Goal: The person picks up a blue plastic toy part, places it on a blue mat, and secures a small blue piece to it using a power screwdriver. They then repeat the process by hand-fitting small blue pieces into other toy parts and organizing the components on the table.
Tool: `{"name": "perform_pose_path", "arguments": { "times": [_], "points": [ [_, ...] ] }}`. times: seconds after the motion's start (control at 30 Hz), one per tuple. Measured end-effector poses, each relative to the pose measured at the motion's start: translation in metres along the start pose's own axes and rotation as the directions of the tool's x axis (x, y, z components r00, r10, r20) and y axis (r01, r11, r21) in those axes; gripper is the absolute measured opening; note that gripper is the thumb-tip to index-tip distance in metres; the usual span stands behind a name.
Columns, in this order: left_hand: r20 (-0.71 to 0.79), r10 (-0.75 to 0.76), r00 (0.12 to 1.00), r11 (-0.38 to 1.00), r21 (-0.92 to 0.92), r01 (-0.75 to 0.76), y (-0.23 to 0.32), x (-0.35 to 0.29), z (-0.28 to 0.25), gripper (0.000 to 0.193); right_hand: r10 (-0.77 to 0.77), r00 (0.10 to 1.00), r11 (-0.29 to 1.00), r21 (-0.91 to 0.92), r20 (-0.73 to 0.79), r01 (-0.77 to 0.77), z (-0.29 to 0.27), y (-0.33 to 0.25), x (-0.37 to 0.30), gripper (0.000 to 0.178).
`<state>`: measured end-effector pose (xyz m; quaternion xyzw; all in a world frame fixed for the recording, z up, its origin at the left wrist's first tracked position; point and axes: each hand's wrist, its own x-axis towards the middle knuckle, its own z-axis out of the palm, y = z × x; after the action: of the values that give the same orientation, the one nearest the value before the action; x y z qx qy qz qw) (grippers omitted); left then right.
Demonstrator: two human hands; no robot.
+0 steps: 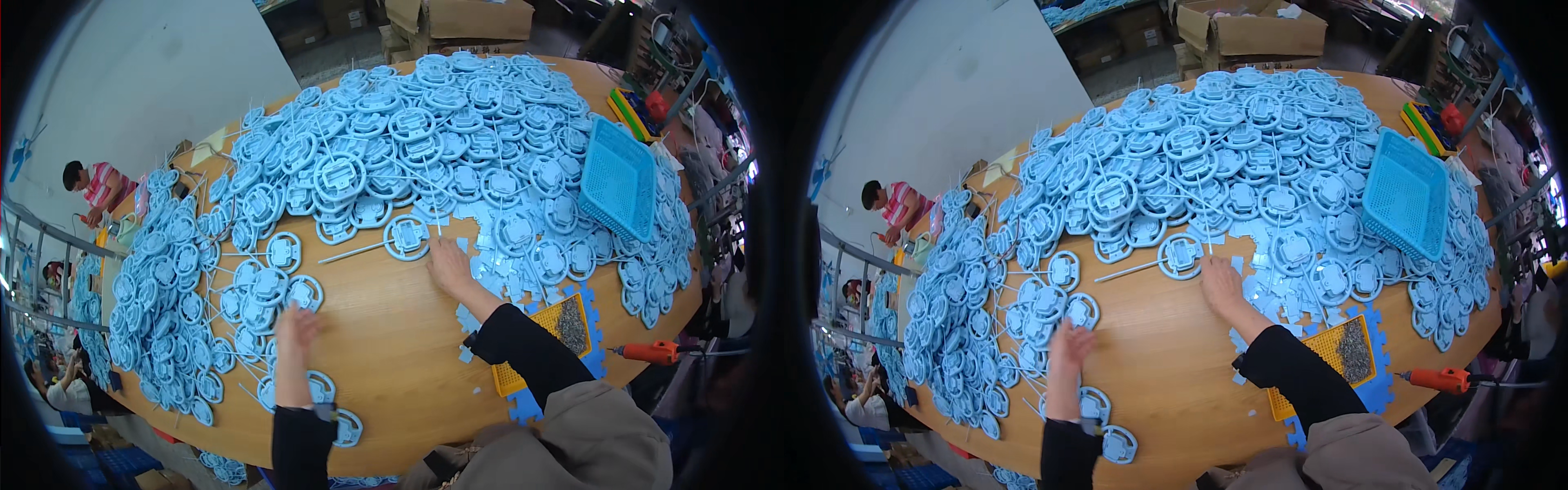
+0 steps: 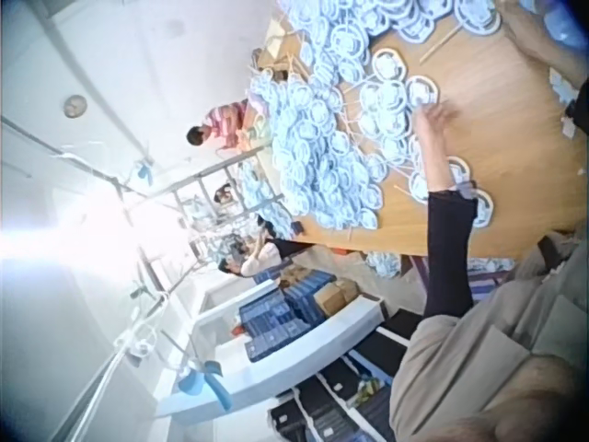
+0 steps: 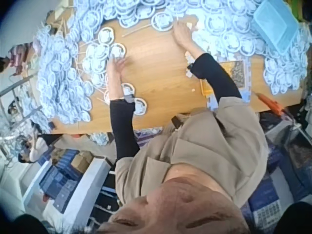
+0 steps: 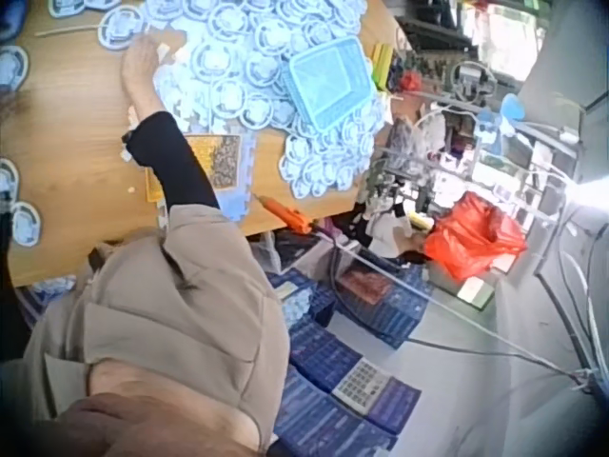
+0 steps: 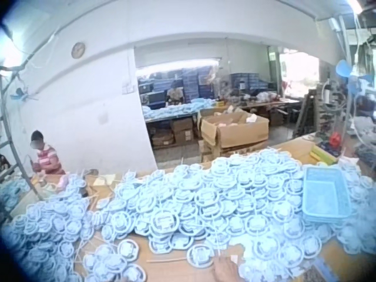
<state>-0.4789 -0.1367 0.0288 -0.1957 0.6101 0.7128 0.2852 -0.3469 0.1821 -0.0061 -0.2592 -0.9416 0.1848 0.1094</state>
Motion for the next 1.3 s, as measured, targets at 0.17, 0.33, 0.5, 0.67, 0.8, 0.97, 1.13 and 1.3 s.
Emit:
{"name": "perform_pose_path", "arguments": {
  "times": [0.17,0.33,0.5,0.67,0.8,0.97,1.13,1.3],
  "points": [
    [0.22,0.063,0.973,0.798,0.575,-0.182,-0.05,-0.025,0.121,0.05,-0.083,0.995,0.991,0.113,0.056,0.076,0.006,0.037,-0.005,0.023],
    [0.157,0.4,0.903,0.406,0.853,-0.328,-0.052,0.022,0.185,0.064,-0.124,0.991,0.926,0.366,0.055,0.095,-0.01,0.035,-0.015,0.021],
    [0.003,0.53,0.848,0.31,0.93,-0.197,-0.065,0.017,0.21,0.058,0.167,0.933,0.391,0.848,0.319,-0.359,-0.017,0.059,-0.044,0.023],
    [0.068,0.539,0.84,0.307,0.912,-0.271,-0.076,-0.016,0.166,0.05,0.231,0.855,0.177,0.845,0.463,-0.505,-0.053,0.01,-0.075,0.026],
    [0.164,0.326,0.931,0.611,0.715,-0.34,-0.099,-0.071,0.11,0.049,0.0,0.792,0.108,0.787,0.61,-0.607,-0.059,-0.012,-0.114,0.03],
    [0.197,0.451,0.87,0.84,0.237,-0.489,-0.186,-0.117,0.037,0.057,-0.084,0.766,0.225,0.761,0.637,-0.608,-0.049,-0.031,-0.171,0.022],
    [0.257,0.156,0.954,0.902,0.358,-0.244,-0.162,-0.19,0.021,0.053,-0.142,0.935,0.718,0.684,0.324,-0.128,-0.042,-0.023,-0.211,0.018],
    [0.194,0.32,0.927,0.902,0.235,-0.361,-0.178,-0.183,0.021,0.049,-0.111,0.9,0.518,0.797,0.422,-0.31,-0.067,-0.047,-0.221,0.014]
  ]
}}
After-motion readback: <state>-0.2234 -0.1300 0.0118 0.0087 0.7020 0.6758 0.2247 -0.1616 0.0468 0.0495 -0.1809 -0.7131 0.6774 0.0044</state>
